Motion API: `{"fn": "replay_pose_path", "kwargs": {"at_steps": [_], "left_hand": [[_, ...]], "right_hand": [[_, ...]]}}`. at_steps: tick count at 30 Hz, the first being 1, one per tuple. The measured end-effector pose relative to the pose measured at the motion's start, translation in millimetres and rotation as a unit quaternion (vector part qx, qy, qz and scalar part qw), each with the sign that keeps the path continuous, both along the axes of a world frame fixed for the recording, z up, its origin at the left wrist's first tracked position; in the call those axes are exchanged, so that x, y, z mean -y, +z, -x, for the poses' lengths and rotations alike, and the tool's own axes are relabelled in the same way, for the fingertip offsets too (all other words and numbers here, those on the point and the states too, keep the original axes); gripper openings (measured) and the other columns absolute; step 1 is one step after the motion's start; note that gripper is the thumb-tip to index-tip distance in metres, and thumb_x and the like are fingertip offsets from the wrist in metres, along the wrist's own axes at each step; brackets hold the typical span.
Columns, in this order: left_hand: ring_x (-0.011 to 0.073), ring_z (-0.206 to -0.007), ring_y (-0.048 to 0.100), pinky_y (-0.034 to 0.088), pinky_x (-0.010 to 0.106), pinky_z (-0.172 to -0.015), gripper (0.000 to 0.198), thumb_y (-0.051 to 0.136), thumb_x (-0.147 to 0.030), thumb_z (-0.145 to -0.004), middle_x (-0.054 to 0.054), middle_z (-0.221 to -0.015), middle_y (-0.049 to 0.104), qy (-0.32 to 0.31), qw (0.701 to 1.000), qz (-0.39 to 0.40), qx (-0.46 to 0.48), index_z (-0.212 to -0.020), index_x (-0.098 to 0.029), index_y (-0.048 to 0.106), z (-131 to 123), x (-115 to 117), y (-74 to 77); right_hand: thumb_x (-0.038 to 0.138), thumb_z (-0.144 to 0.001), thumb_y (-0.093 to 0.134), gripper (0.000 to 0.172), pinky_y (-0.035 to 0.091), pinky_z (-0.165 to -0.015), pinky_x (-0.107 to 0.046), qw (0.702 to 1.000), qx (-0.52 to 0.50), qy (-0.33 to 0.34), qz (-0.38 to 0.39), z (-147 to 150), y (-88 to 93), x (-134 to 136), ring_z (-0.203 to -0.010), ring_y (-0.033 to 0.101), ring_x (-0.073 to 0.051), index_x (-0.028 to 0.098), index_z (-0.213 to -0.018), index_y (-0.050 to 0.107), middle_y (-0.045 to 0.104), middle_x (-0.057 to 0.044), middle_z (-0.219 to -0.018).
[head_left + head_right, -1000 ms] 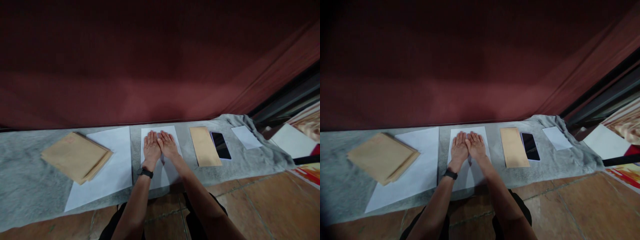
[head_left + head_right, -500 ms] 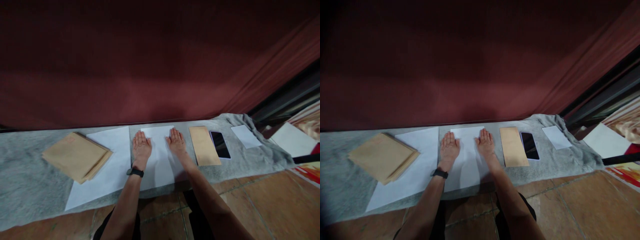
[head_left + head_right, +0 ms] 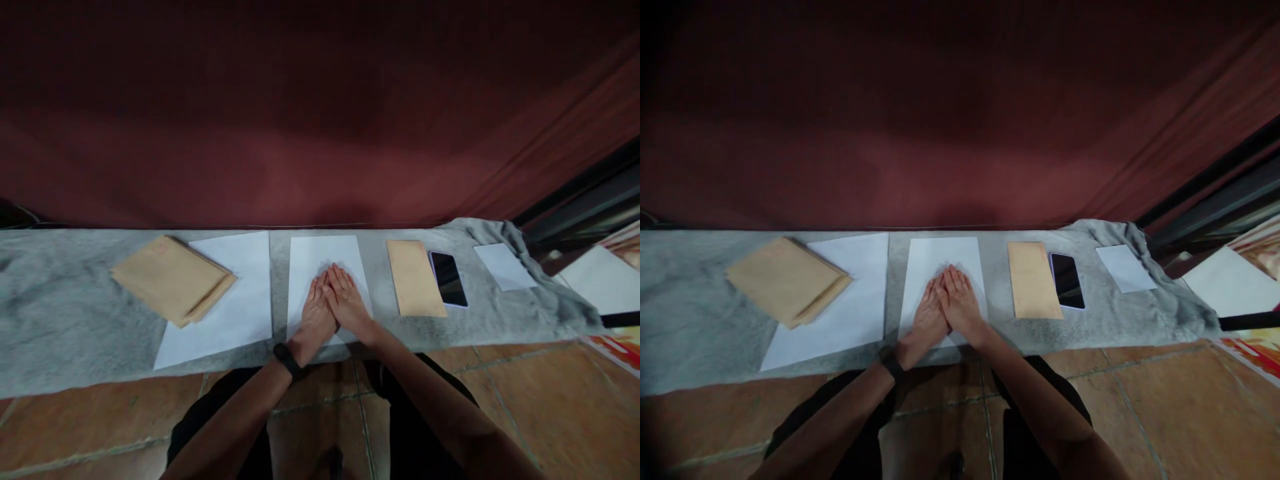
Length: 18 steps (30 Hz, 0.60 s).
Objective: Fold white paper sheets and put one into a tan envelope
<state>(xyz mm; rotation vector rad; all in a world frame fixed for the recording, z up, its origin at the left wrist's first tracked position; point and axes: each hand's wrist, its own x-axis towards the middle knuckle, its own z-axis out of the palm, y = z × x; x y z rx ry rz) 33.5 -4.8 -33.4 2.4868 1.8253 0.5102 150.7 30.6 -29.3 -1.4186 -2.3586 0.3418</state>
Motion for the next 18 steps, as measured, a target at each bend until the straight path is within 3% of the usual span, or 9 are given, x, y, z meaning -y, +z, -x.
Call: {"fn": "replay_pose_path", "kwargs": {"at_steps": [5, 13, 18], "left_hand": [[0.0287, -0.159, 0.022, 0.021, 0.052, -0.130, 0.067, 0.040, -0.022, -0.098, 0.020, -0.168, 0.032, 0.019, 0.999, 0.027, -0.015, -0.161, -0.004, 0.027, 1.7, 20.6, -0.2], [0.0277, -0.158, 0.026, 0.022, 0.048, -0.130, 0.063, 0.040, -0.043, -0.105, 0.018, -0.166, 0.036, 0.018, 0.999, 0.029, -0.011, -0.157, -0.007, 0.039, 27.0, 29.5, 11.0], [0.0278, -0.157, 0.028, 0.023, 0.047, -0.130, 0.065, 0.043, -0.045, -0.105, 0.019, -0.166, 0.036, 0.012, 1.000, 0.025, -0.011, -0.157, -0.007, 0.039, 37.3, 35.2, 13.6]], "right_hand": [[0.039, -0.110, 0.024, 0.061, 0.024, -0.130, -0.048, 1.000, 0.018, 0.025, 0.002, -13.5, -1.2, 20.2, -0.158, 0.027, -0.024, 0.008, -0.161, 0.034, 0.033, -0.016, -0.168], [0.042, -0.109, 0.034, 0.063, 0.023, -0.129, -0.047, 0.995, 0.078, 0.034, -0.047, -45.1, -2.8, 23.7, -0.156, 0.030, -0.028, 0.006, -0.160, 0.035, 0.031, -0.018, -0.169], [0.044, -0.109, 0.034, 0.064, 0.028, -0.126, -0.052, 0.994, 0.077, 0.036, -0.064, -61.4, -6.4, 21.1, -0.155, 0.032, -0.031, 0.005, -0.160, 0.034, 0.034, -0.021, -0.167]]}}
